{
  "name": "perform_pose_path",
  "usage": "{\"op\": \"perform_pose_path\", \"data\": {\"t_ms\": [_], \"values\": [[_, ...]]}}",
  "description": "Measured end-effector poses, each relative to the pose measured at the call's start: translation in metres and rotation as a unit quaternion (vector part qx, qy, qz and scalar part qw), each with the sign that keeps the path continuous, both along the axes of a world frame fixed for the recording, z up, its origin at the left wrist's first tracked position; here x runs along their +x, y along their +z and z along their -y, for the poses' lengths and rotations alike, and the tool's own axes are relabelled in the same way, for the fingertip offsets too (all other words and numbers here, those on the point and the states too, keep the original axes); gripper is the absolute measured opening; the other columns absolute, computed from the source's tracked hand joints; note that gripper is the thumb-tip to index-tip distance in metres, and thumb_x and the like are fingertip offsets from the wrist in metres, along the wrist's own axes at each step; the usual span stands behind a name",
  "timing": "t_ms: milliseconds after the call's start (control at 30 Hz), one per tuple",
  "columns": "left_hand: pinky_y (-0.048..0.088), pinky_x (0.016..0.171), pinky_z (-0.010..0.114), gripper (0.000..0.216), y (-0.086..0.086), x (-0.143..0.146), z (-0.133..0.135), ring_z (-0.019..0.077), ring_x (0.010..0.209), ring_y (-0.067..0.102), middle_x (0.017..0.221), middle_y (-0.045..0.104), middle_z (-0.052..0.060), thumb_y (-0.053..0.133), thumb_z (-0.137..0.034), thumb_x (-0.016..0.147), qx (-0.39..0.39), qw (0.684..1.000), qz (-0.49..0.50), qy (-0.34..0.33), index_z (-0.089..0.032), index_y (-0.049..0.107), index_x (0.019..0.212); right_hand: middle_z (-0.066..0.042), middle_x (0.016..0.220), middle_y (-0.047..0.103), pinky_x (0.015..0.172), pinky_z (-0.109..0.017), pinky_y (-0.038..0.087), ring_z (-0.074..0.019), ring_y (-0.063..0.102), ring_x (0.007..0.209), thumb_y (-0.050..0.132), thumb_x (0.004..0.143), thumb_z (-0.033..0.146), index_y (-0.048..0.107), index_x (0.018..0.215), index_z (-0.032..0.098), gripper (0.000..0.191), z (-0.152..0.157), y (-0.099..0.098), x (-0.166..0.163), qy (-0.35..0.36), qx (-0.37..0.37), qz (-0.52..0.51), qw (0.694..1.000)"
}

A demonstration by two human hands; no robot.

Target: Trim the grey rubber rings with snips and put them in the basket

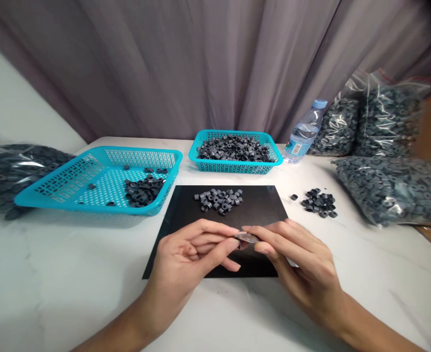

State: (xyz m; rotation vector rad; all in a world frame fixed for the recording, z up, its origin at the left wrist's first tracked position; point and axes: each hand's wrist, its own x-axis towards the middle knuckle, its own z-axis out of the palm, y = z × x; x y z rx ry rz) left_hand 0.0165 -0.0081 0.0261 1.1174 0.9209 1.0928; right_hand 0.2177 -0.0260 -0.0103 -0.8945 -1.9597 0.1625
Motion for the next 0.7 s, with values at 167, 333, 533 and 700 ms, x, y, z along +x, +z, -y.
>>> {"op": "perform_pose_path", "data": {"t_ms": [167, 333, 533, 700], "values": [[0.062, 0.059, 0.010, 0.011, -0.0026, -0.0009, -0.0004, 0.0136, 0.058, 0.079, 0.075, 0.084, -0.001, 0.083, -0.009, 0.079, 0.002, 1.000, -0.005, -0.003, -0.019, 0.081, 0.085, -0.006, 0.092, 0.071, 0.067, -0.032, 0.045, -0.0158, 0.058, 0.076, 0.058, 0.099, 0.005, 0.065, 0.125, 0.013, 0.029, 0.0005, -0.0004, -0.0002, 0.002, -0.006, -0.008, 1.000], [0.062, 0.058, 0.010, 0.010, -0.0028, -0.0013, -0.0008, 0.0137, 0.058, 0.079, 0.075, 0.084, 0.000, 0.084, -0.010, 0.079, -0.001, 1.000, 0.004, -0.008, -0.018, 0.081, 0.084, -0.006, 0.097, 0.072, 0.068, -0.032, 0.047, -0.0151, 0.060, 0.078, 0.057, 0.099, 0.004, 0.065, 0.125, 0.015, 0.029, 0.0013, -0.0007, -0.0018, 0.003, -0.018, -0.027, 0.999], [0.063, 0.059, 0.011, 0.009, -0.0021, -0.0014, -0.0003, 0.0138, 0.057, 0.079, 0.077, 0.084, 0.002, 0.083, -0.011, 0.080, -0.007, 1.000, -0.001, -0.012, -0.018, 0.081, 0.086, -0.006, 0.099, 0.074, 0.068, -0.032, 0.047, -0.0147, 0.060, 0.077, 0.057, 0.098, 0.004, 0.066, 0.124, 0.017, 0.030, 0.0003, -0.0005, -0.0021, 0.012, -0.027, -0.042, 0.999], [0.064, 0.060, 0.013, 0.008, -0.0009, -0.0005, -0.0004, 0.0140, 0.058, 0.079, 0.077, 0.084, 0.002, 0.082, -0.011, 0.080, -0.005, 1.000, 0.006, -0.017, -0.016, 0.079, 0.085, -0.003, 0.094, 0.072, 0.069, -0.030, 0.047, -0.0140, 0.060, 0.078, 0.056, 0.099, 0.005, 0.067, 0.125, 0.019, 0.031, -0.0010, 0.0023, -0.0016, 0.019, -0.046, -0.069, 0.996]]}}
